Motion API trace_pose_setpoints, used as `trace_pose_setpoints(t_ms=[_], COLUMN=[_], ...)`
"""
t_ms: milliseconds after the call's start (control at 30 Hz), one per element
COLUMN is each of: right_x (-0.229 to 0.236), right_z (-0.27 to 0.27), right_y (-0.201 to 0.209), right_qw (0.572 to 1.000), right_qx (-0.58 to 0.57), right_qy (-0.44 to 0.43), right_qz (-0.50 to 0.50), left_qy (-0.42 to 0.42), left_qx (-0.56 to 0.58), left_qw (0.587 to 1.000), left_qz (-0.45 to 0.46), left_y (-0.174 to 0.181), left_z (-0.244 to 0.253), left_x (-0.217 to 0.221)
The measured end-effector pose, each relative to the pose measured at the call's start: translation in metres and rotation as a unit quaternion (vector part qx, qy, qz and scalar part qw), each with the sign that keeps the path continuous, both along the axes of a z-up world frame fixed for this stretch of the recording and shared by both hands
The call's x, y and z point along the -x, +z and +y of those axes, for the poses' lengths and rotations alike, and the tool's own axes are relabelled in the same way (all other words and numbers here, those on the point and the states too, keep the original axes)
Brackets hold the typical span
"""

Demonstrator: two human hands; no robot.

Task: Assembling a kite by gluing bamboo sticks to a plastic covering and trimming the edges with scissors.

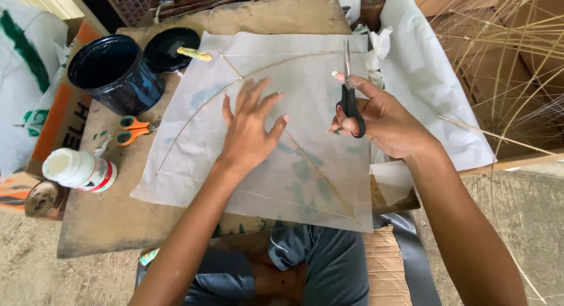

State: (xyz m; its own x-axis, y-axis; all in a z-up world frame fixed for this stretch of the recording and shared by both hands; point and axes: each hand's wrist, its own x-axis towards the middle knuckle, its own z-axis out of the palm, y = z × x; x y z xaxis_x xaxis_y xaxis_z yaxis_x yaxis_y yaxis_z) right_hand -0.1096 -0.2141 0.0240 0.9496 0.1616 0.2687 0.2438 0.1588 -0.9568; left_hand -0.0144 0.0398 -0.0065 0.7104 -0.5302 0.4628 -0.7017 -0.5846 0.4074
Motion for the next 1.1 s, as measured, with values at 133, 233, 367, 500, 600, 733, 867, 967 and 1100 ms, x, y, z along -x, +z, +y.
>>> trace_pose_setpoints(t_ms=[133, 233, 367, 500, 600, 733, 867, 967, 1100], right_x=[0.003, 0.005, 0.005, 0.009, 0.013, 0.012, 0.012, 0.01, 0.008], right_z=[0.014, 0.027, 0.043, 0.048, 0.047, 0.04, 0.035, 0.036, 0.035], right_y=[0.009, 0.009, 0.008, 0.01, 0.013, 0.012, 0.011, 0.014, 0.009], right_qw=[0.999, 0.996, 0.997, 0.997, 0.997, 0.997, 0.998, 0.998, 0.997], right_qx=[0.038, 0.027, 0.0, 0.019, 0.025, 0.015, 0.032, 0.043, 0.057], right_qy=[0.025, 0.046, 0.055, 0.065, 0.07, 0.071, 0.053, 0.049, 0.052], right_qz=[0.021, 0.07, 0.058, 0.04, 0.028, 0.012, 0.017, 0.016, 0.019], left_qy=[0.021, 0.033, 0.047, -0.006, -0.019, -0.047, -0.074, -0.086, -0.113], left_qx=[-0.059, -0.175, -0.226, -0.235, -0.275, -0.259, -0.275, -0.276, -0.276], left_qw=[0.997, 0.973, 0.96, 0.962, 0.953, 0.956, 0.953, 0.951, 0.949], left_qz=[0.036, 0.145, 0.16, 0.141, 0.129, 0.13, 0.107, 0.107, 0.101], left_y=[-0.009, -0.004, -0.002, -0.001, 0.003, 0.01, 0.004, 0.004, 0.006], left_z=[0.015, 0.027, 0.033, 0.035, 0.031, 0.03, 0.03, 0.031, 0.029], left_x=[0.007, 0.023, 0.037, 0.04, 0.04, 0.051, 0.048, 0.035, 0.018])
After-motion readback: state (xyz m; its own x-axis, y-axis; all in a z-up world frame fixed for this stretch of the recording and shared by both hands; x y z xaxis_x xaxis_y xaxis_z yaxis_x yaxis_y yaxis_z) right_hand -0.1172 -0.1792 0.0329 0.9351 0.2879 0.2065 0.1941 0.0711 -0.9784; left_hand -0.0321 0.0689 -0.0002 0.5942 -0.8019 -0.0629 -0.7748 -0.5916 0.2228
